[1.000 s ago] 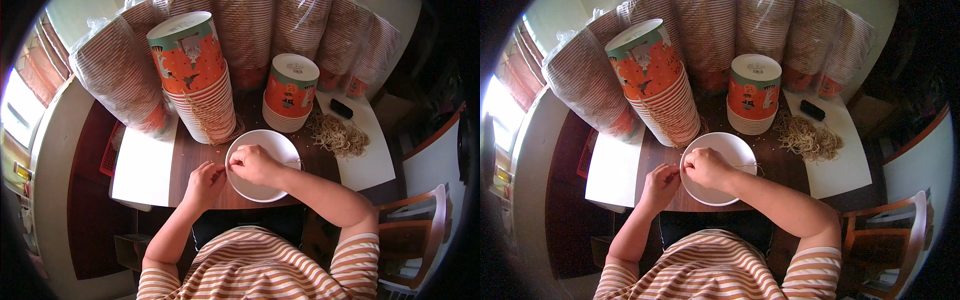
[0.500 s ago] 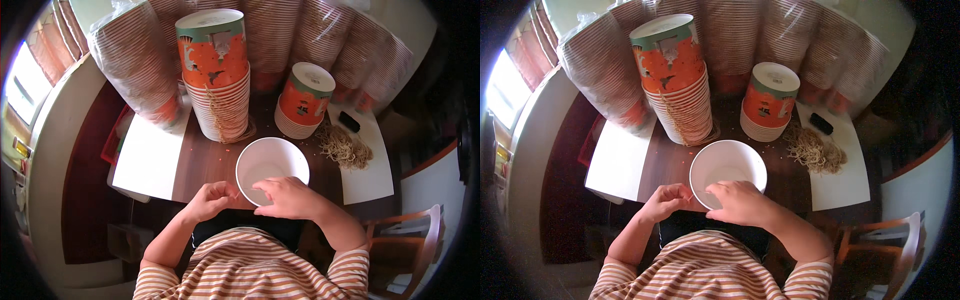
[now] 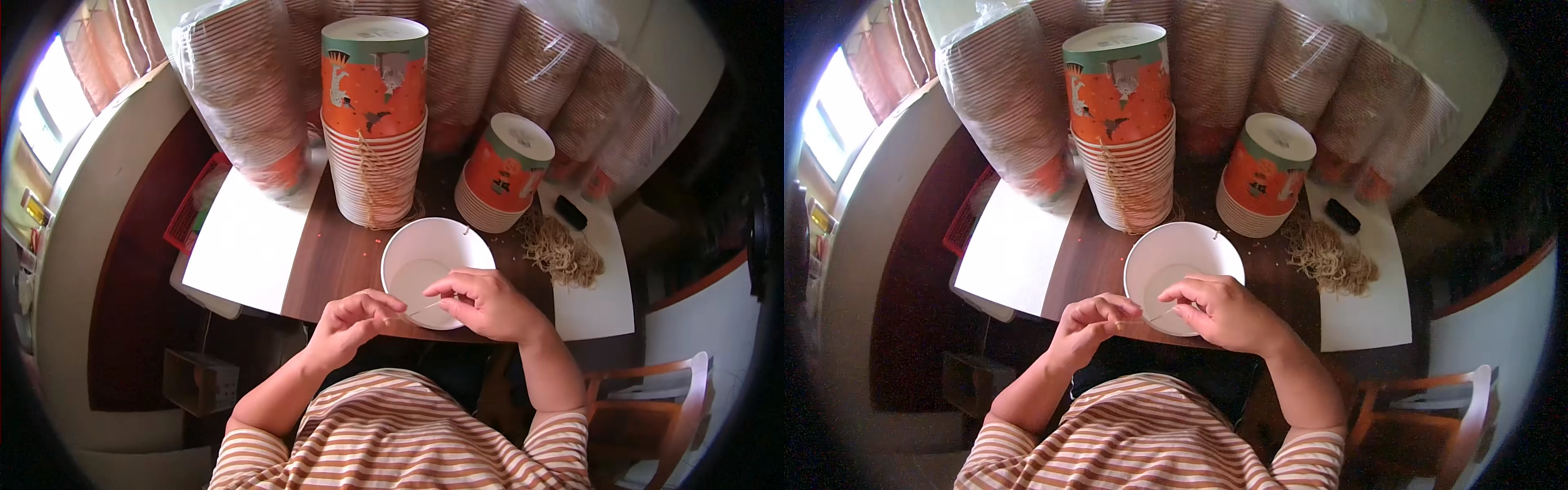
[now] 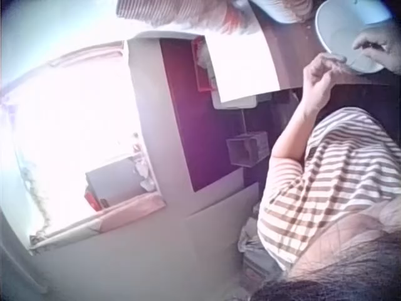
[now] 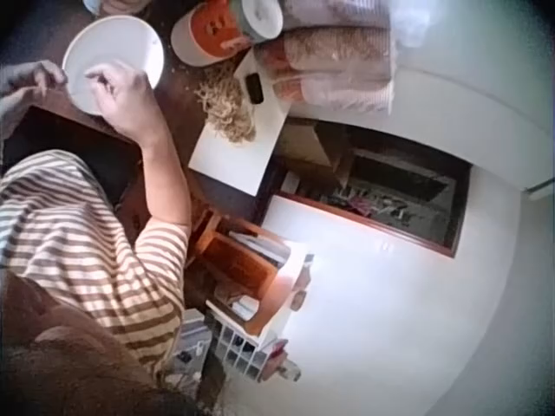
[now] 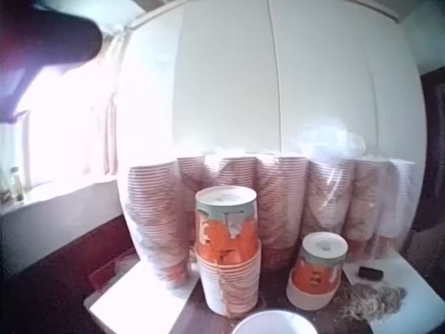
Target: Securing stacks of paper cups with rubber bands and organizing them in a packaging station.
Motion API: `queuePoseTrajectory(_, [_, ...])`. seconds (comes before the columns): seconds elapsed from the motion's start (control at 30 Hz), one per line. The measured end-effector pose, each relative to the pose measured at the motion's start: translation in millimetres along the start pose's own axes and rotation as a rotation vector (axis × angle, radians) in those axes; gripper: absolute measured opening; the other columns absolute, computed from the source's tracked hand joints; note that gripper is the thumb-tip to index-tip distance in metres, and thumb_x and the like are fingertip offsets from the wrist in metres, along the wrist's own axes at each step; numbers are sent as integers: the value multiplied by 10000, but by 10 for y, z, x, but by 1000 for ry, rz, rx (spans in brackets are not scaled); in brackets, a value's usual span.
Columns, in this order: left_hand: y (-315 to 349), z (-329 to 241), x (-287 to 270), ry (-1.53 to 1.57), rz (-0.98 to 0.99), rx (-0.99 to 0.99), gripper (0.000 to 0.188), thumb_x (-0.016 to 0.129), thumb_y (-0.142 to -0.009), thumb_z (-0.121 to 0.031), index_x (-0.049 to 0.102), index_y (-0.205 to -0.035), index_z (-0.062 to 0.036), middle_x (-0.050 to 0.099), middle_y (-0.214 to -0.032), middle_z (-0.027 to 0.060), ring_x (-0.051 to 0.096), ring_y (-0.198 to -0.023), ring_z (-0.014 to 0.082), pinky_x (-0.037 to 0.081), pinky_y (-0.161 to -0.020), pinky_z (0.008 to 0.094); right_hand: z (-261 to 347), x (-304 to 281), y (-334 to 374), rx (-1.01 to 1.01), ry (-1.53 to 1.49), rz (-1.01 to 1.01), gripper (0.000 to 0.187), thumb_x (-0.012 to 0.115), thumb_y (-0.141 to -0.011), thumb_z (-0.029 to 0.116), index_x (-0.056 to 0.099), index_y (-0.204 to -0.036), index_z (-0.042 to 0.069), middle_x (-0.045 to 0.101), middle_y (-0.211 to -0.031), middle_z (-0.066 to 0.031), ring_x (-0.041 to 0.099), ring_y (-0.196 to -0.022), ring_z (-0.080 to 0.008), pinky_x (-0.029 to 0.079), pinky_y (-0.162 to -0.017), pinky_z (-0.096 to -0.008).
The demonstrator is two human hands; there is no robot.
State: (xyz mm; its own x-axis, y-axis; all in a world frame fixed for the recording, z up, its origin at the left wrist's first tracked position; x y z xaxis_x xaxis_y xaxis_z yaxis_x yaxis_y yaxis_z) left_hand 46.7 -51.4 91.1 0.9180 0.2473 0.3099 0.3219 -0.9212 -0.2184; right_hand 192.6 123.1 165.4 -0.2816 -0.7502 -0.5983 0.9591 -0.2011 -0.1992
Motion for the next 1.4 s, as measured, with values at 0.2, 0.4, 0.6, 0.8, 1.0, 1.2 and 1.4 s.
queuePoseTrajectory(0.2, [-43, 26, 33, 254, -141, -239, 126, 545, -927, -115, 593, -924, 2, 658, -912, 98, 622, -897, 137, 502, -796, 252, 135, 49, -122, -144, -72, 60, 163, 616, -791, 3, 663, -944, 33, 638, -786, -86, 612, -708, -198, 473, -641, -283])
queuePoseTrajectory(0.4, [-50, 48, 96, 136, -111, -199, 152, 614, -880, -44, 599, -1009, 34, 652, -899, 62, 621, -831, 101, 517, -764, 225, 131, 144, -354, -192, -147, 153, 143, 628, -793, 4, 667, -928, 31, 660, -815, -79, 631, -746, -179, 483, -680, -272])
queuePoseTrajectory(0.6, [-10, 68, 73, 97, -115, -178, 130, 608, -887, -54, 594, -980, 37, 646, -875, 52, 621, -814, 102, 525, -764, 239, 58, 311, -405, -6, -256, 105, 125, 645, -788, 24, 648, -913, 30, 650, -839, -74, 629, -782, -179, 493, -707, -268])
queuePoseTrajectory(0.8, [26, 54, 2, 218, -149, -152, 108, 590, -903, -79, 585, -944, 21, 640, -834, 63, 631, -786, 121, 538, -752, 266, 95, 293, -205, -196, 311, -389, 149, 711, -689, 47, 604, -792, 62, 600, -904, -69, 571, -864, -249, 435, -795, -363])
queuePoseTrajectory(1.0, [10, 65, -31, 219, -133, -171, 119, 595, -904, -97, 582, -942, 15, 640, -836, 65, 630, -786, 125, 540, -757, 274, 6, 391, -71, -203, 222, -183, 199, 719, -671, 42, 648, -854, 76, 604, -868, -45, 572, -806, -222, 418, -785, -329])
queuePoseTrajectory(1.2, [16, 74, -19, 232, -108, -157, 112, 595, -902, -88, 580, -945, 14, 638, -862, 68, 627, -797, 121, 536, -758, 268, -31, 502, -120, -237, 224, -190, 173, 702, -661, 25, 630, -812, 71, 597, -821, -37, 567, -801, -228, 422, -774, -340])
queuePoseTrajectory(1.4, [132, 0, 28, -256, -236, -4, 101, 653, -804, 2, 598, -888, -6, 648, -874, 72, 627, -803, 137, 509, -732, 244, 139, 609, -9, -169, 271, -311, 143, 681, -692, 1, 582, -780, 55, 568, -762, -74, 583, -689, -268, 473, -623, -359])
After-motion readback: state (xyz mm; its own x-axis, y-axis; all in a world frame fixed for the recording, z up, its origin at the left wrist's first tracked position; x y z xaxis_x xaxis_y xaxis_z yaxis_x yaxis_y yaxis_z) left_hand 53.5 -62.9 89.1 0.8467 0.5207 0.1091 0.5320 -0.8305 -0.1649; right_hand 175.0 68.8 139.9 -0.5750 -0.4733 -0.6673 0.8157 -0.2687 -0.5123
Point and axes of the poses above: each hand's wrist, its own y-axis away from the middle knuckle, its own x-axis out of the palm, z = x × y, the point moved 1 cm from there along -y, towards the middle knuckle
